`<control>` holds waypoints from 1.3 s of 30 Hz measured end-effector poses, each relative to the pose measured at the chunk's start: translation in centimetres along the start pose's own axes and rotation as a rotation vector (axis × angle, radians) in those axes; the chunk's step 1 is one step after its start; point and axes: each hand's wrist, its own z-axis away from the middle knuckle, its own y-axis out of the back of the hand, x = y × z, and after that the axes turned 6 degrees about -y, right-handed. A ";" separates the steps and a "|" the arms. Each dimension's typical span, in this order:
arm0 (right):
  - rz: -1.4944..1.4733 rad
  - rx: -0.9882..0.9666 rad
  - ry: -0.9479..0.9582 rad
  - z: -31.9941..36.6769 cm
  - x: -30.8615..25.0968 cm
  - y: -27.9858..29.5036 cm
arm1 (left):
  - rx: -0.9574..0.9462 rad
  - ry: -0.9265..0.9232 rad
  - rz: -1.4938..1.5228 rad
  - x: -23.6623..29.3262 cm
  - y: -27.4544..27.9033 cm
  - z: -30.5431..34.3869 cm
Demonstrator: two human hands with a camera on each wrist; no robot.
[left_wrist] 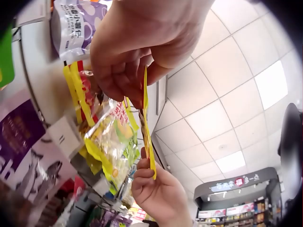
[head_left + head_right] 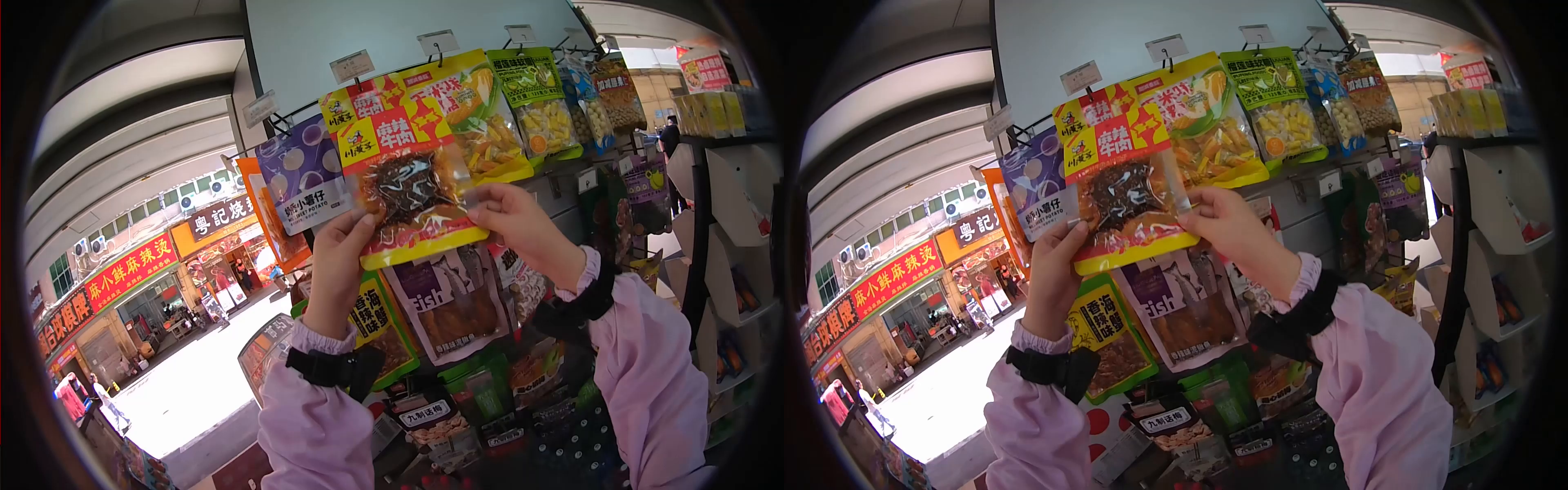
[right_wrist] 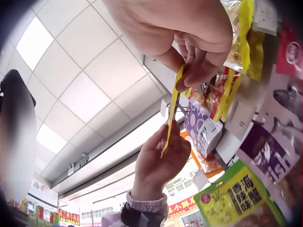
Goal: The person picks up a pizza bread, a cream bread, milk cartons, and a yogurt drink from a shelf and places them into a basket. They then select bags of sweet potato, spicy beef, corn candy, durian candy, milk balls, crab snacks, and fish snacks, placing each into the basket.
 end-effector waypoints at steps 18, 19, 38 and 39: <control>0.128 -0.065 -0.806 51.5 12.5 -14.7 | 0.014 0.862 0.409 1.9 -3.0 54.3; 0.157 -0.077 -0.826 53.3 11.8 -15.5 | 0.033 0.929 0.441 3.3 -3.2 56.0; 0.133 0.390 -0.988 71.0 -2.8 -15.8 | -0.443 1.178 0.580 6.7 -16.6 60.0; 0.174 0.395 -0.998 71.6 -3.8 -15.1 | -0.478 1.200 0.596 6.6 -18.1 59.7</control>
